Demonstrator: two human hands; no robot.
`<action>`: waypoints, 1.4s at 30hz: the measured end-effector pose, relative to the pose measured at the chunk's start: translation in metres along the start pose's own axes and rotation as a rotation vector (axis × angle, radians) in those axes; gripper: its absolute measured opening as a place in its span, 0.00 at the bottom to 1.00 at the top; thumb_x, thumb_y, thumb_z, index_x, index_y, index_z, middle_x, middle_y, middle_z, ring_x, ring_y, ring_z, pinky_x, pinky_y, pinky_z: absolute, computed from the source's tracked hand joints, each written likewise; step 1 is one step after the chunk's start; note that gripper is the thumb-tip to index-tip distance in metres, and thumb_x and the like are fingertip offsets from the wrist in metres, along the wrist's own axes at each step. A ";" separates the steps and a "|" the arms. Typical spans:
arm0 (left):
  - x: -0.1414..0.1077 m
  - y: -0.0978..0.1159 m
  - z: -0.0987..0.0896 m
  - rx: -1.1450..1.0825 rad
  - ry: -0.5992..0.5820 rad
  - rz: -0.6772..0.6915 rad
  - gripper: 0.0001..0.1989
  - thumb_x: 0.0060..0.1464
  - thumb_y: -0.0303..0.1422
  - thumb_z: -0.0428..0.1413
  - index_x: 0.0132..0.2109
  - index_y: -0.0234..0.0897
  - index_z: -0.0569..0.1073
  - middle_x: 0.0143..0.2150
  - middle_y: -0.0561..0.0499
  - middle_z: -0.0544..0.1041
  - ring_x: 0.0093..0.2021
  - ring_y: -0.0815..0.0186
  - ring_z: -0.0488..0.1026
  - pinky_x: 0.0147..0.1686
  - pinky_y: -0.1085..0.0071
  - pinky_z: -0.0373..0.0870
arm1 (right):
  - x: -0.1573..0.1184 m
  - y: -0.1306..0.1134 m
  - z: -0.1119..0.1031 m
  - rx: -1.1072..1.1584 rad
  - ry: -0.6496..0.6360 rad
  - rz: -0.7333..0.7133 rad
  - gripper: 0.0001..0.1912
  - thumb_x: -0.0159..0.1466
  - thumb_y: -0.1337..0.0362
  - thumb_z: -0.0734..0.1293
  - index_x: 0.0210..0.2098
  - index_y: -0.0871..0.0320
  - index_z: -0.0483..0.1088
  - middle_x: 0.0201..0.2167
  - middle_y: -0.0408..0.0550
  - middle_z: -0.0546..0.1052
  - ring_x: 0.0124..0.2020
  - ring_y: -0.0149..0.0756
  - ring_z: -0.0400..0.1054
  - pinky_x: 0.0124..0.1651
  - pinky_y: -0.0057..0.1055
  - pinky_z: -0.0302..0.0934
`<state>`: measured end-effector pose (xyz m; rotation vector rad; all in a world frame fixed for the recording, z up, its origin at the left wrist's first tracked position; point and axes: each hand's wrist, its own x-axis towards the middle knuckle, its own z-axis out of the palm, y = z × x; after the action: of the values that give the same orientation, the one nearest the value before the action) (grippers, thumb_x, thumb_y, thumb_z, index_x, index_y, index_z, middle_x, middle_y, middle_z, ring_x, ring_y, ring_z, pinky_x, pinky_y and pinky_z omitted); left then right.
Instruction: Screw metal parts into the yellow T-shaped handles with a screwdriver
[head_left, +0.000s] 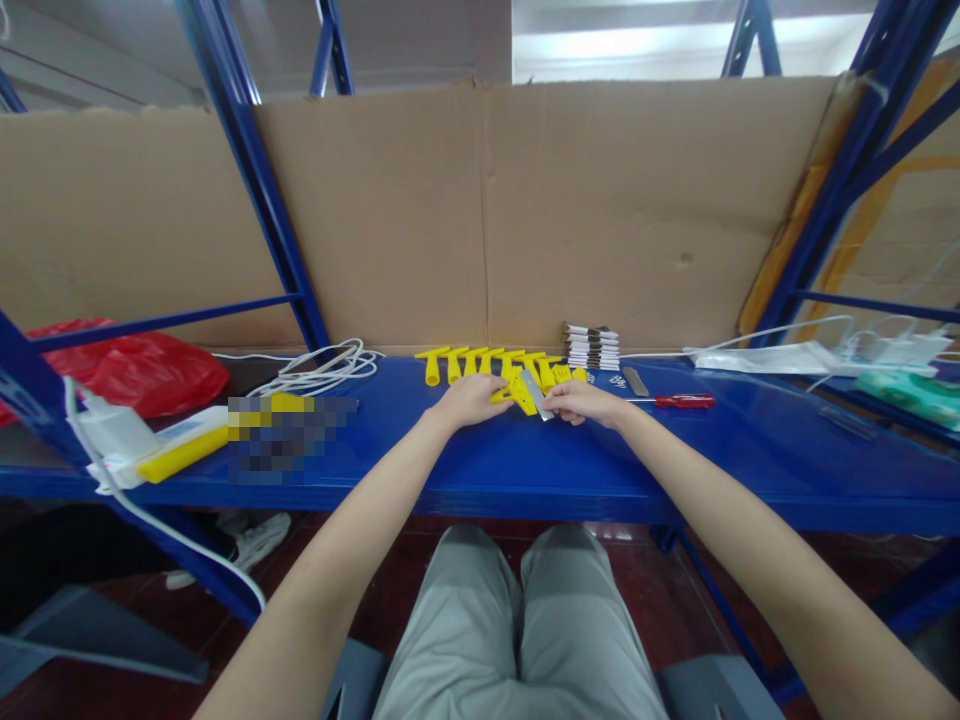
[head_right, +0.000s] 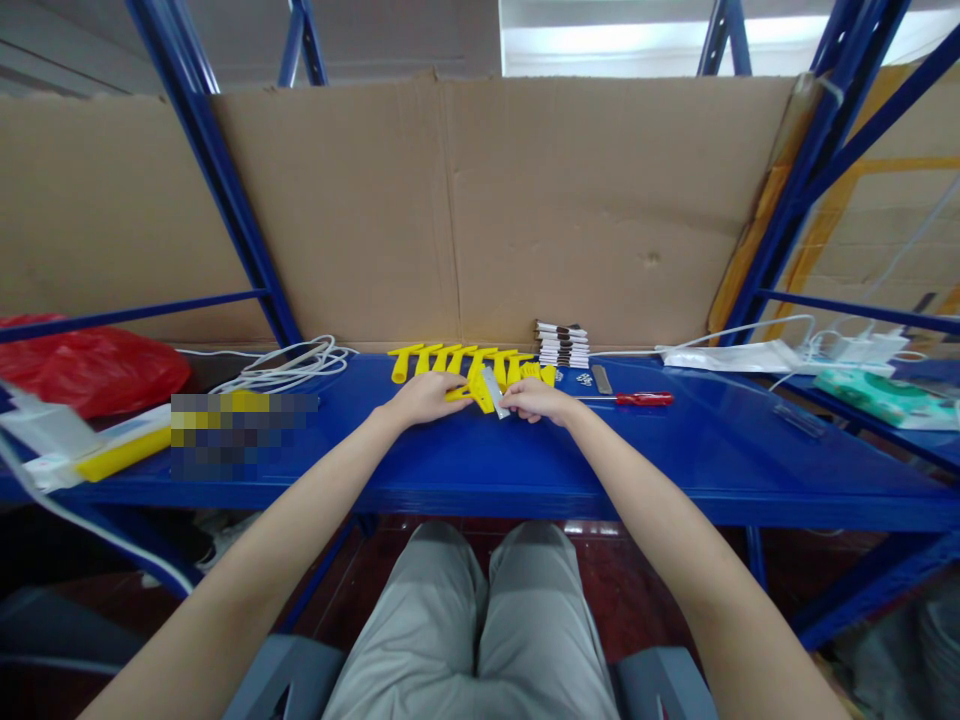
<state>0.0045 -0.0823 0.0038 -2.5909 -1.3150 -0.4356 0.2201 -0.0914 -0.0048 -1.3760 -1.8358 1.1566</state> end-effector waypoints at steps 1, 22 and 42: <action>0.000 0.001 -0.001 0.000 0.000 -0.001 0.16 0.57 0.40 0.52 0.47 0.40 0.77 0.47 0.48 0.79 0.47 0.60 0.75 0.44 0.68 0.70 | 0.000 0.000 0.000 0.006 -0.007 -0.007 0.09 0.54 0.65 0.69 0.21 0.59 0.65 0.11 0.36 0.60 0.13 0.21 0.49 0.15 0.21 0.40; 0.000 0.004 0.000 -0.001 0.018 0.008 0.15 0.57 0.40 0.52 0.47 0.40 0.76 0.47 0.48 0.79 0.47 0.60 0.75 0.44 0.68 0.70 | 0.004 0.010 -0.006 0.165 -0.070 -0.038 0.14 0.55 0.60 0.71 0.25 0.58 0.62 0.13 0.36 0.64 0.14 0.23 0.55 0.17 0.21 0.47; 0.000 0.009 -0.002 -0.001 -0.004 0.051 0.14 0.58 0.39 0.53 0.47 0.38 0.76 0.49 0.46 0.78 0.48 0.58 0.75 0.45 0.66 0.69 | 0.006 0.009 0.001 0.161 -0.036 -0.075 0.12 0.58 0.62 0.70 0.24 0.60 0.67 0.16 0.41 0.69 0.14 0.23 0.59 0.17 0.21 0.51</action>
<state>0.0109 -0.0885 0.0053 -2.6212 -1.2470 -0.4229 0.2215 -0.0848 -0.0134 -1.1937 -1.7612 1.2687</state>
